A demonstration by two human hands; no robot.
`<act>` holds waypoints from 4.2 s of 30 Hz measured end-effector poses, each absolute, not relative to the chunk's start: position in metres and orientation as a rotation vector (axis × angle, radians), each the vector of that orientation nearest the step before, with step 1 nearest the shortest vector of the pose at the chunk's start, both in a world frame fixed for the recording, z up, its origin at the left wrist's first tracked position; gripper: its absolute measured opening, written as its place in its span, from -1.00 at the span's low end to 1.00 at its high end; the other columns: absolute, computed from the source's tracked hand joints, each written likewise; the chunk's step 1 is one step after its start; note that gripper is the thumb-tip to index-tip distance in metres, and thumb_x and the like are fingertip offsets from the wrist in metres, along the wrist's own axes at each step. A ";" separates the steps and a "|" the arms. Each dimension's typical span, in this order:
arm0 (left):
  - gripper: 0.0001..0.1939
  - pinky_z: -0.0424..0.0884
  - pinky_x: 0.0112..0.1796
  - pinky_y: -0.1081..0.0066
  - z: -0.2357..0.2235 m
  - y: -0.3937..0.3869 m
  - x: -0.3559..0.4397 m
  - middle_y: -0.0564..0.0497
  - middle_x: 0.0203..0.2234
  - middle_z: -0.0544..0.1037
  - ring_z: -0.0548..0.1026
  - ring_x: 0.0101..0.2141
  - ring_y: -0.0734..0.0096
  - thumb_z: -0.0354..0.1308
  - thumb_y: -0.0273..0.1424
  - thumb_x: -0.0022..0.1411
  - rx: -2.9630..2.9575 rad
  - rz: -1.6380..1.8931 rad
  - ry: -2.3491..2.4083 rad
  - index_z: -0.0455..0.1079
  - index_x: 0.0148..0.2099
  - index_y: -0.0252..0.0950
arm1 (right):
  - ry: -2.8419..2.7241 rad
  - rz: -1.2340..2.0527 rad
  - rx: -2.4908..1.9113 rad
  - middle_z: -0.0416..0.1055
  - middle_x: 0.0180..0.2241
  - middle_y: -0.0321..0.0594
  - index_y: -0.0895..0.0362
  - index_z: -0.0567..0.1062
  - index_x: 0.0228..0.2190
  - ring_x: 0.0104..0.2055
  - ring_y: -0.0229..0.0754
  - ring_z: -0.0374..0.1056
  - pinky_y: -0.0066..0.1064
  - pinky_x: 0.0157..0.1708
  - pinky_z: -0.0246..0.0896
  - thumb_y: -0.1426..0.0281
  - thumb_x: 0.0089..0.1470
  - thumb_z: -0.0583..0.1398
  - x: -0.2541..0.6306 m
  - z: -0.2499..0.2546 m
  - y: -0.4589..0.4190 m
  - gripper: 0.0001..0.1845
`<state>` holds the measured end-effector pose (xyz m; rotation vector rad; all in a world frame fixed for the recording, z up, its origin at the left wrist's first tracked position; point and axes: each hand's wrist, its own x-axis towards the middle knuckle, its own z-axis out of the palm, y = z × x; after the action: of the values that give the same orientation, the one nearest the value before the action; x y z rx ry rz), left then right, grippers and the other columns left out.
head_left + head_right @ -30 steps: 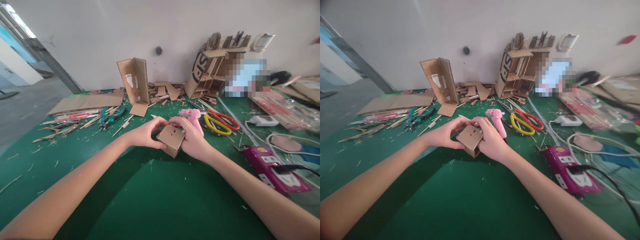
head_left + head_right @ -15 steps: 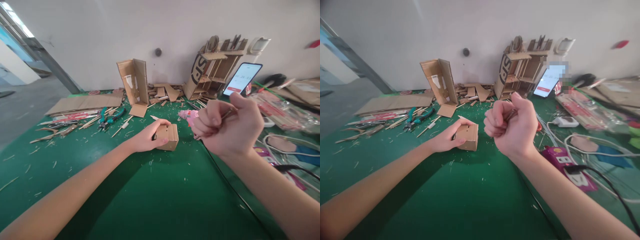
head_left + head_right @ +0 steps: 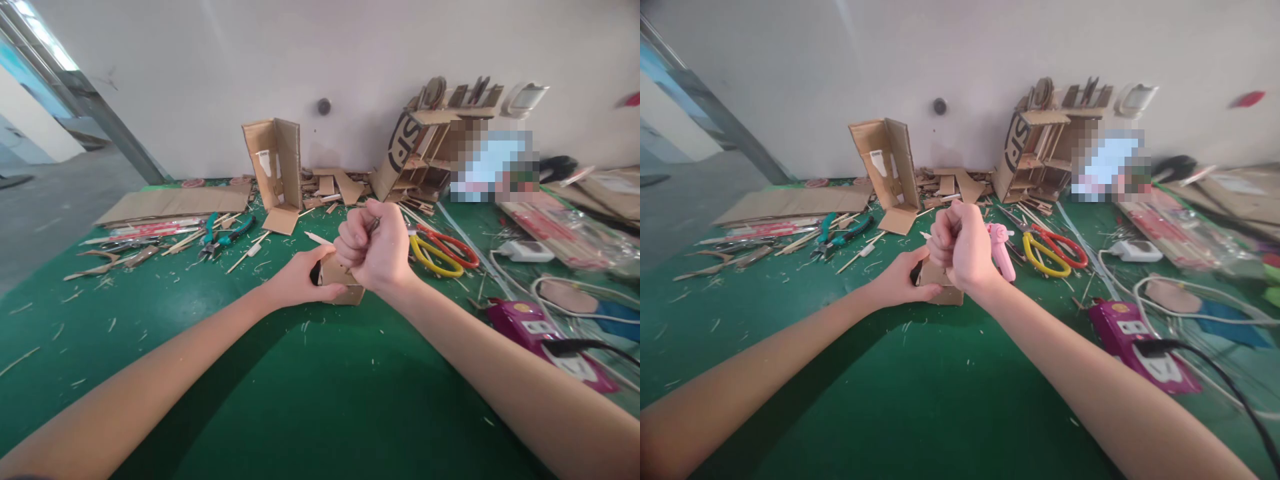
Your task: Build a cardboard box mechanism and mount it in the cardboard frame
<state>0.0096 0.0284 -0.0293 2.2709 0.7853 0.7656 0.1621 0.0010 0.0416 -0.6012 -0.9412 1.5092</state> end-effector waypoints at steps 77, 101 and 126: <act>-0.64 0.24 -0.46 0.43 -0.036 0.035 0.011 0.08 -0.48 0.37 0.30 -0.48 0.44 0.18 -0.08 0.18 2.387 0.860 0.648 0.31 -0.20 -0.26 | -1.034 1.448 -0.737 -0.26 -0.75 -0.44 0.07 -0.06 -0.76 -0.71 -0.41 -0.36 -0.44 -0.72 -0.41 0.14 0.14 0.07 0.157 0.049 -0.007 -0.41; -0.72 0.32 -0.41 0.45 -0.031 0.030 0.014 0.08 -0.45 0.46 0.38 -0.43 0.43 0.19 -0.17 0.13 2.375 0.928 0.642 0.31 -0.27 -0.28 | -1.215 1.328 -0.696 -0.18 -0.76 -0.44 0.07 0.03 -0.78 -0.72 -0.40 -0.25 -0.46 -0.71 -0.31 0.29 0.14 0.02 0.155 0.037 -0.011 -0.49; -0.76 0.37 -0.35 0.40 -0.034 0.030 0.013 0.02 -0.39 0.48 0.42 -0.36 0.37 0.29 -0.34 0.04 2.224 0.908 0.583 0.30 -0.31 -0.30 | -1.551 0.980 -0.932 -0.05 -0.68 -0.38 0.05 0.04 -0.69 -0.61 -0.29 -0.08 -0.39 -0.61 -0.17 0.39 0.20 -0.06 0.148 0.020 -0.012 -0.58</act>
<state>0.0134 0.0300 -0.0336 2.2239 0.5829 0.9080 0.1478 -0.0117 0.0203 -0.9320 -1.5509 0.9804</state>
